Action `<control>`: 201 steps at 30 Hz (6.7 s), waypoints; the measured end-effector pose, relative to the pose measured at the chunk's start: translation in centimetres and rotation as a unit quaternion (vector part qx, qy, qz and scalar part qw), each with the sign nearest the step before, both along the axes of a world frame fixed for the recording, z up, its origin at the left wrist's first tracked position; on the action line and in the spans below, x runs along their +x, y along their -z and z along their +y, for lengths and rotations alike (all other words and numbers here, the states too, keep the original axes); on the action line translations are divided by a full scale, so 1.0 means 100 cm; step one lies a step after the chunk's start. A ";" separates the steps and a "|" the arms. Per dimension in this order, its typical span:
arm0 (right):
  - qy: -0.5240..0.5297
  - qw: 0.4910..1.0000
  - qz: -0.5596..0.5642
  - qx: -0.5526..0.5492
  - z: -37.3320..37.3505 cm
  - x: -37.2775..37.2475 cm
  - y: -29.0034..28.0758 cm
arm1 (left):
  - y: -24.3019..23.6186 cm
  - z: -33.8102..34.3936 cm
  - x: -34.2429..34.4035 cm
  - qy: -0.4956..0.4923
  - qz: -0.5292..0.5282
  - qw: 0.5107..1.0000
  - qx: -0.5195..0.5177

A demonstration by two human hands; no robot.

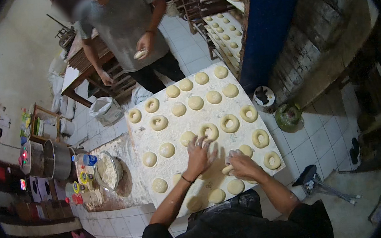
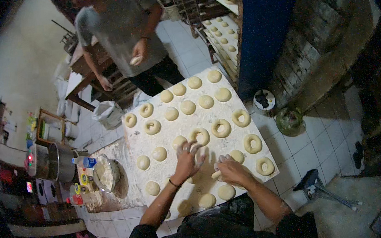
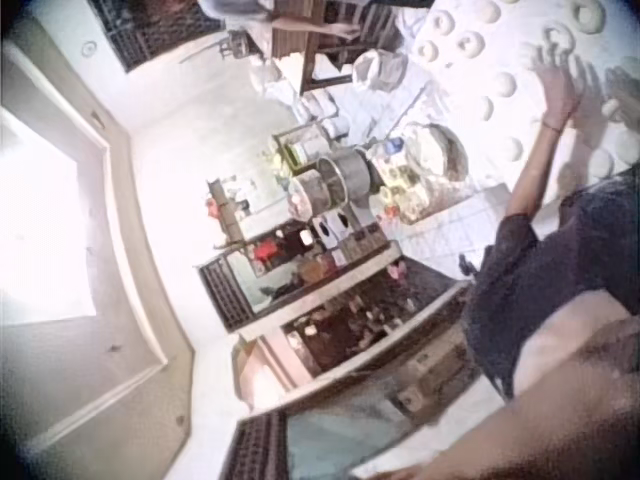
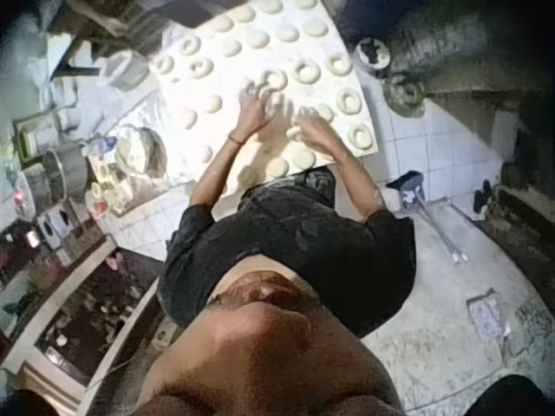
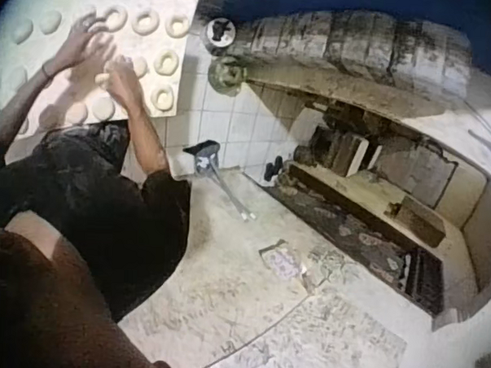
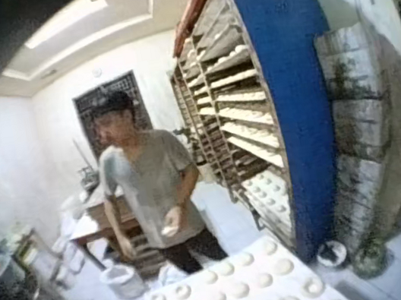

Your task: The person shapes dough balls into rings by hand on a floured wooden table and places them onto a tray.

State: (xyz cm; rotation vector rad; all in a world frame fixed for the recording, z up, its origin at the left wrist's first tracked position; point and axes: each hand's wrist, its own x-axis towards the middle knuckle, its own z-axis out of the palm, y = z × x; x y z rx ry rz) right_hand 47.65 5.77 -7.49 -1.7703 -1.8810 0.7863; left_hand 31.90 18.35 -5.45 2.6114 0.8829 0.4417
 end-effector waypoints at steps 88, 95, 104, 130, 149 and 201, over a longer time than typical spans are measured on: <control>0.114 0.992 -0.012 -0.060 -0.032 0.057 -0.008 | 0.027 -0.065 -0.010 0.099 0.188 0.977 -0.009; 0.307 0.826 0.472 0.009 -0.018 -0.017 -0.027 | -0.035 -0.065 -0.003 -0.052 -0.208 0.931 -0.294; 0.121 0.953 0.272 0.058 0.016 -0.134 -0.047 | -0.033 -0.089 -0.117 -0.183 -0.396 0.763 -0.476; -0.072 0.459 0.748 -0.474 -0.082 -0.411 -0.051 | -0.071 -0.252 -0.446 -0.149 -0.726 0.415 -0.528; -0.064 0.501 0.841 -0.192 -0.079 -0.259 -0.051 | -0.083 -0.158 -0.284 -0.196 -0.658 0.395 -0.611; 0.300 0.902 0.305 0.069 -0.090 -0.119 -0.041 | -0.019 -0.154 -0.080 -0.087 -0.324 0.846 -0.414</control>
